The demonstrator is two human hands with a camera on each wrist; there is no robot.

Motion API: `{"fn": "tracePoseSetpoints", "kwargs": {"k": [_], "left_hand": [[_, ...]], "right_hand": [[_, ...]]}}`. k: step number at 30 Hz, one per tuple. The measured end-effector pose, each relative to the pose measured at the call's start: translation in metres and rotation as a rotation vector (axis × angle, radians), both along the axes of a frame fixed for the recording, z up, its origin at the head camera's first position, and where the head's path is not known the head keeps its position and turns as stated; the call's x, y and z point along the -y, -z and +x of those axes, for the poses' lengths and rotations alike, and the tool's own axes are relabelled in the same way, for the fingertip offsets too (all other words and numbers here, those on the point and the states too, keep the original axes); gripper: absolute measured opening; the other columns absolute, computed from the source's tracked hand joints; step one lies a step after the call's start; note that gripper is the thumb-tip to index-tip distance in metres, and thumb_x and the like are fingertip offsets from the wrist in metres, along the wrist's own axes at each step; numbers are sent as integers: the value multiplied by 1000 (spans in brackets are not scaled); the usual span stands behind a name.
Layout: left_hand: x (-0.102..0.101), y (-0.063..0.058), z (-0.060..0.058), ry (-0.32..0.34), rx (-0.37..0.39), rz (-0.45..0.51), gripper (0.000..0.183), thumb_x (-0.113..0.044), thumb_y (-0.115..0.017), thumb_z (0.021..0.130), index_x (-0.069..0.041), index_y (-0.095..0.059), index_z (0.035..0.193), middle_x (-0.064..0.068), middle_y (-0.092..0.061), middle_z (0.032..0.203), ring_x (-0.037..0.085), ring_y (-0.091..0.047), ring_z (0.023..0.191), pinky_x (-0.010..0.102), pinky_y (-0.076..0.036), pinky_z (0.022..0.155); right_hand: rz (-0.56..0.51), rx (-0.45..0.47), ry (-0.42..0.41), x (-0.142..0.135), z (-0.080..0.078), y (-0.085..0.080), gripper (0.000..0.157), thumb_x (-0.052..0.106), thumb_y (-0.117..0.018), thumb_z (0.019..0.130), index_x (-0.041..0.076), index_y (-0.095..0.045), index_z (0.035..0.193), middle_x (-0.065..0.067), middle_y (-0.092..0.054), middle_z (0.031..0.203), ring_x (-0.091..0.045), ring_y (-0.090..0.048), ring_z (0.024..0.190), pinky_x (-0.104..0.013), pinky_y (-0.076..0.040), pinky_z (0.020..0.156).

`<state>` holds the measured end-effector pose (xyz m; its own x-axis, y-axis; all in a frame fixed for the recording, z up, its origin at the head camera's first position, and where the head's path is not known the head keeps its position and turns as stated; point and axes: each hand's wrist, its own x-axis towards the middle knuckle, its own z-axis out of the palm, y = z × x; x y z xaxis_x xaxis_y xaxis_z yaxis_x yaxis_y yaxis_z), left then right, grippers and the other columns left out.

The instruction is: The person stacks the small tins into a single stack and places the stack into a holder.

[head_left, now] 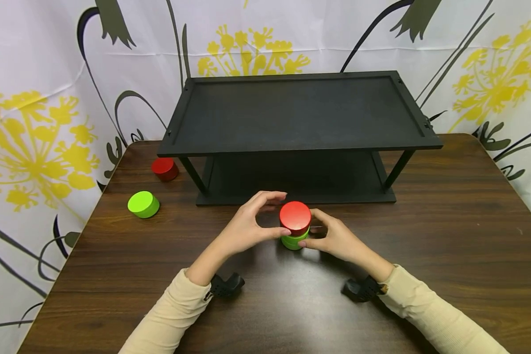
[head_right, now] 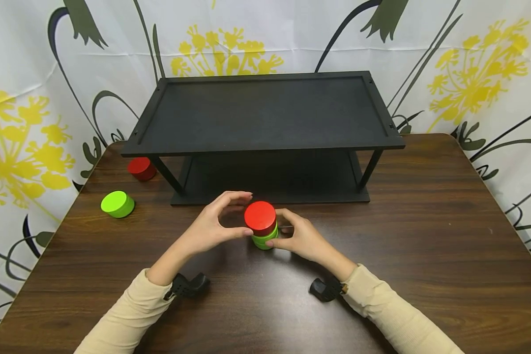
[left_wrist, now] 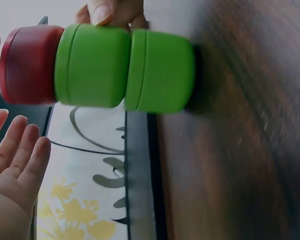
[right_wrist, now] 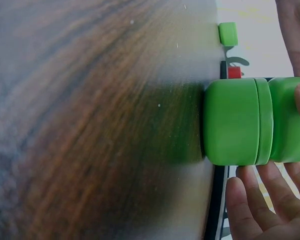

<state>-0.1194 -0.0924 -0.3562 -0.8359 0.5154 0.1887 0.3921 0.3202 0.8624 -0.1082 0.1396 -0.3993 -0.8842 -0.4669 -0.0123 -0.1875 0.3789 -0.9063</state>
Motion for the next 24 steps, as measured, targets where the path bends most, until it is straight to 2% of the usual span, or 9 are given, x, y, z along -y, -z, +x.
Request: {"fn": "tracePoseSetpoints", "kwargs": {"k": [6,12,16,19,24], "left_hand": [[15,-9,-3,-31,-32,-20,58,-12,-75,82,-9,-49,134,10,-53,134,26,-51,125,34,-45,107],[35,-19,-5,-101,-58,-11,52,-12,-70,86,-8,-50,134,9,-54,132,28,-51,123,34,-45,106],[51,-24,-8,-163,-74,-5,47,-12,-66,89,-6,-50,133,11,-55,131,27,-53,121,20,-45,103],[66,-27,-11,-217,-77,4,45,-8,-64,90,-3,-50,132,14,-56,129,17,-56,117,9,-43,99],[90,-32,-12,-326,-66,-9,41,-12,-62,92,-4,-51,131,12,-58,125,-2,-54,108,4,-41,96]], "right_hand": [[-1,-4,-3,-1,0,0,59,16,-77,80,5,-49,131,-13,-58,126,-29,-58,116,-40,-51,99],[0,0,-2,-1,0,1,59,16,-77,80,6,-50,130,-12,-59,124,-29,-59,115,-38,-52,98],[2,8,-3,-1,1,1,59,17,-77,80,7,-50,131,-13,-59,124,-29,-59,115,-39,-52,99],[6,6,-3,-1,1,1,59,17,-77,80,7,-50,131,-13,-59,124,-29,-59,115,-39,-51,99],[6,3,2,-1,1,1,61,16,-77,80,6,-49,133,-13,-58,126,-30,-59,116,-39,-52,98]]}}
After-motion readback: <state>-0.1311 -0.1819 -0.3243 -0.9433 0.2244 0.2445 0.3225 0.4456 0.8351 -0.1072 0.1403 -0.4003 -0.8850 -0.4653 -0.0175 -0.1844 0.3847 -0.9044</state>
